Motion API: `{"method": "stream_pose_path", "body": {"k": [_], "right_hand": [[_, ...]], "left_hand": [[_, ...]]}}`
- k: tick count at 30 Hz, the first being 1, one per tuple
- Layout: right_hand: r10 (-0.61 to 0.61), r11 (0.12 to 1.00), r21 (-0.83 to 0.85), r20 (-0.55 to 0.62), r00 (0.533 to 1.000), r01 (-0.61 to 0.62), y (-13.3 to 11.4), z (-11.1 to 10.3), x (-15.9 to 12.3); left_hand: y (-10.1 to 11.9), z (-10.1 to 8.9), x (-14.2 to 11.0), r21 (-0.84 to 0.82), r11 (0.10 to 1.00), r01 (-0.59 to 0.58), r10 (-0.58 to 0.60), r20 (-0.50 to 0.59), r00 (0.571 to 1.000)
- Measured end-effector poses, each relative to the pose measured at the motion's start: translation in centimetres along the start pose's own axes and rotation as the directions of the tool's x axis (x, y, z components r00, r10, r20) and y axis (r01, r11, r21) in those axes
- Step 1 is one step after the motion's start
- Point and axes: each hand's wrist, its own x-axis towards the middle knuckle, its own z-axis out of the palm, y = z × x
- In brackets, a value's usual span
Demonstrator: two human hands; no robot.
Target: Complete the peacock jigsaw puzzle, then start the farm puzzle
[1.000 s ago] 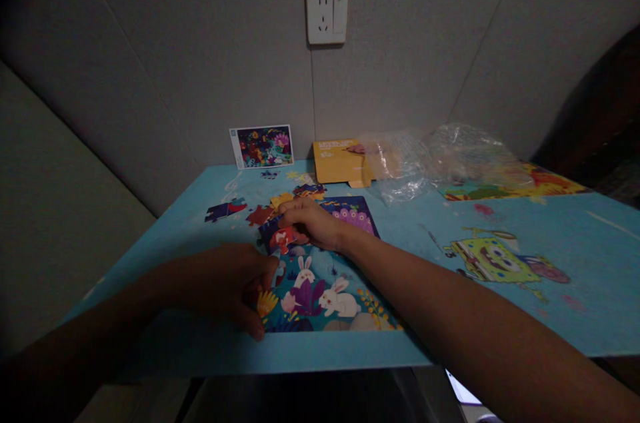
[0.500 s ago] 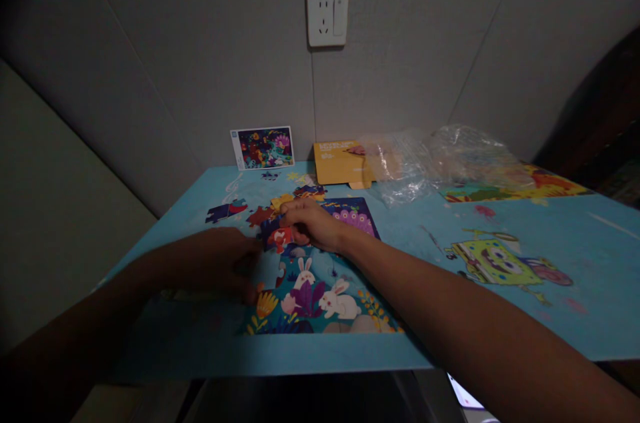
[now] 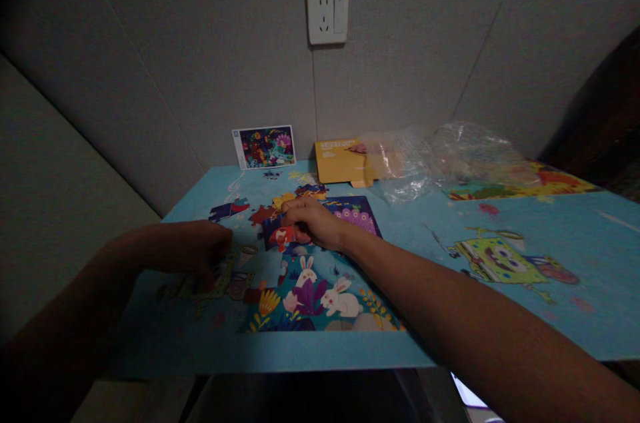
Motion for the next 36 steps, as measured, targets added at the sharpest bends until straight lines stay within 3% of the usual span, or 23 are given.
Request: {"method": "stream_pose_path", "body": {"k": [6, 12, 20, 25, 36], "right_hand": [[-0.008, 1.000, -0.013, -0.008, 1.000, 0.008, -0.1, 0.0, 0.0], [-0.017, 1.000, -0.014, -0.006, 1.000, 0.017, 0.0, 0.0, 0.0], [-0.019, 1.000, -0.021, 0.003, 1.000, 0.019, 0.0, -0.1, -0.1], [-0.019, 1.000, -0.021, -0.001, 1.000, 0.019, -0.1, 0.0, -0.1], [-0.010, 1.000, -0.022, -0.004, 1.000, 0.010, -0.1, 0.0, -0.1]], "left_hand": [[1.0, -0.6, -0.5, 0.020, 0.992, -0.123, 0.123, 0.036, 0.992], [1.4, -0.4, -0.6, 0.046, 0.936, -0.350, 0.351, -0.013, 0.936], [1.6, -0.6, -0.5, -0.084, 0.931, -0.355, 0.352, -0.055, 0.934], [1.8, -0.9, -0.6, -0.195, 0.856, -0.479, 0.448, -0.185, 0.875], [1.9, -1.0, -0.7, -0.283, 0.852, -0.441, 0.429, -0.107, 0.897]]}}
